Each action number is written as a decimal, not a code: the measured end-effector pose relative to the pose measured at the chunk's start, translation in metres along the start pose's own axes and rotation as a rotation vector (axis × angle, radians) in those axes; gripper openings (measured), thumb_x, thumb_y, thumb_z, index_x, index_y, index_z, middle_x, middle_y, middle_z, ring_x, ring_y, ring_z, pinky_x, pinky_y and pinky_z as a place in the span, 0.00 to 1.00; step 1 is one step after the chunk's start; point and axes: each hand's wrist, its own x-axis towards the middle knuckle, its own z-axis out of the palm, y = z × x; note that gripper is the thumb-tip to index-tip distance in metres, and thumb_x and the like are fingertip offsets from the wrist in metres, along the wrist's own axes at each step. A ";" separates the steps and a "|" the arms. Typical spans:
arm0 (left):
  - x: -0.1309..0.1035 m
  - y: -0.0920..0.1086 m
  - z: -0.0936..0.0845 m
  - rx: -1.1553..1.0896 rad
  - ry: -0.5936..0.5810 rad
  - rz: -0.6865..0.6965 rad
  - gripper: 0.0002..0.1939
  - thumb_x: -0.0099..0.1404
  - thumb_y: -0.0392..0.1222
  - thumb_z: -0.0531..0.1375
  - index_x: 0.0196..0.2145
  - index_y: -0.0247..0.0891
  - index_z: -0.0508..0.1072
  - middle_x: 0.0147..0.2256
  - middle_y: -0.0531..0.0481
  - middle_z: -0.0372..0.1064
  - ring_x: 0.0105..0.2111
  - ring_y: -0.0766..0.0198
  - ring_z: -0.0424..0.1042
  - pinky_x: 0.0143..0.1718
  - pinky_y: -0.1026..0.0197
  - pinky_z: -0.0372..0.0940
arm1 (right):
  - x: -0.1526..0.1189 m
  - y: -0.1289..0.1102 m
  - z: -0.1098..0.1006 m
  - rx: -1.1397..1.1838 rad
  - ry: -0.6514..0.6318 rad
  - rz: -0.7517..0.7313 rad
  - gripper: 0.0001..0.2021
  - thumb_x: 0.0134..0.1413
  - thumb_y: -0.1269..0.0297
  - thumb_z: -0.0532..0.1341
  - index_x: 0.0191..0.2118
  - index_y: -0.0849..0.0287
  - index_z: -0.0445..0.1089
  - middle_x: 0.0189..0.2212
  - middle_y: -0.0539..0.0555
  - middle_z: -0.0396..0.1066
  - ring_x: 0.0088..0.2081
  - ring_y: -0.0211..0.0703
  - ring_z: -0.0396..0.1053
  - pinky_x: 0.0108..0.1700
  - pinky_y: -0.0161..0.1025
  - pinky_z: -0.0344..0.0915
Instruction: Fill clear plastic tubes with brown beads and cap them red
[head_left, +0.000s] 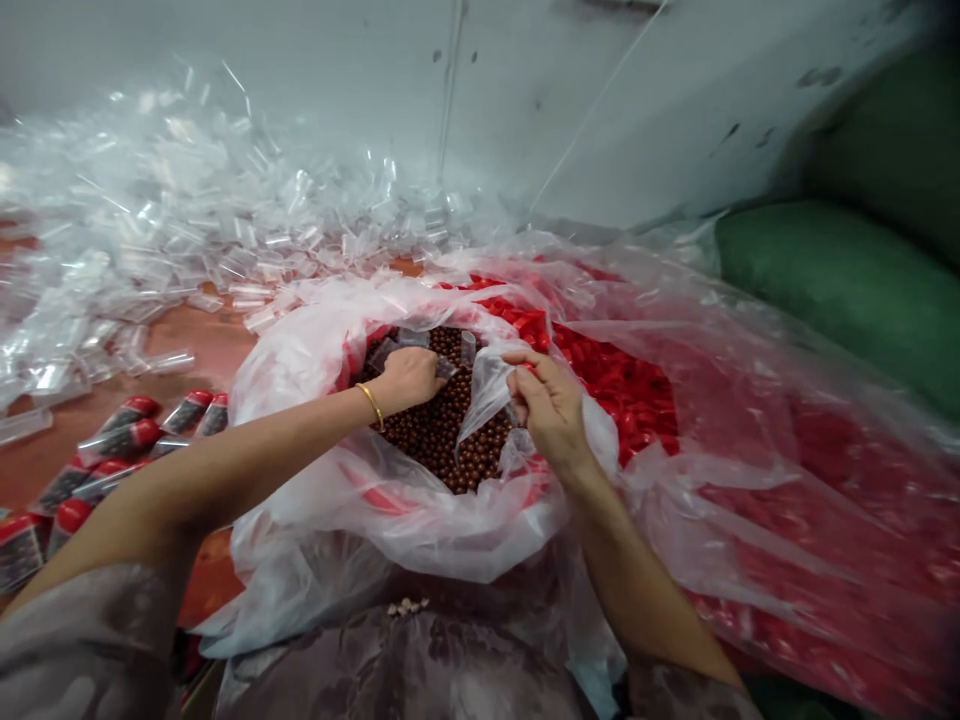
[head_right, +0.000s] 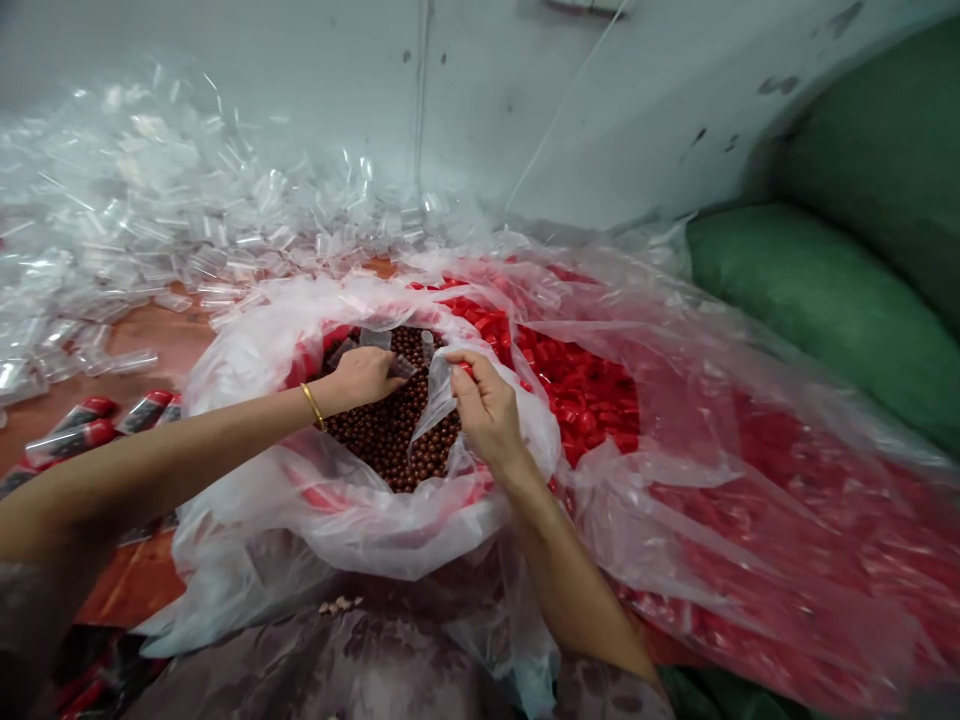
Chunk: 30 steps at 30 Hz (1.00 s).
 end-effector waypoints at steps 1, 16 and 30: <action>-0.001 -0.001 -0.001 -0.029 0.013 -0.007 0.19 0.64 0.48 0.55 0.42 0.29 0.74 0.41 0.35 0.75 0.42 0.52 0.74 0.40 0.59 0.66 | 0.001 0.003 0.007 0.077 0.008 0.018 0.17 0.59 0.48 0.54 0.44 0.55 0.67 0.23 0.45 0.59 0.18 0.32 0.52 0.20 0.34 0.49; 0.008 0.009 0.026 -0.603 -0.405 -0.322 0.10 0.63 0.41 0.59 0.33 0.29 0.73 0.16 0.53 0.65 0.15 0.68 0.63 0.23 0.64 0.63 | 0.009 0.020 0.009 0.357 0.045 0.124 0.14 0.51 0.58 0.60 0.43 0.55 0.63 0.29 0.44 0.67 0.15 0.27 0.58 0.17 0.31 0.50; -0.033 -0.015 0.006 -1.649 -0.171 0.113 0.22 0.45 0.37 0.72 0.37 0.33 0.69 0.34 0.52 0.71 0.35 0.69 0.69 0.43 0.62 0.63 | 0.007 0.015 0.013 0.272 0.009 0.102 0.19 0.53 0.47 0.60 0.43 0.56 0.69 0.26 0.46 0.64 0.15 0.27 0.53 0.15 0.31 0.47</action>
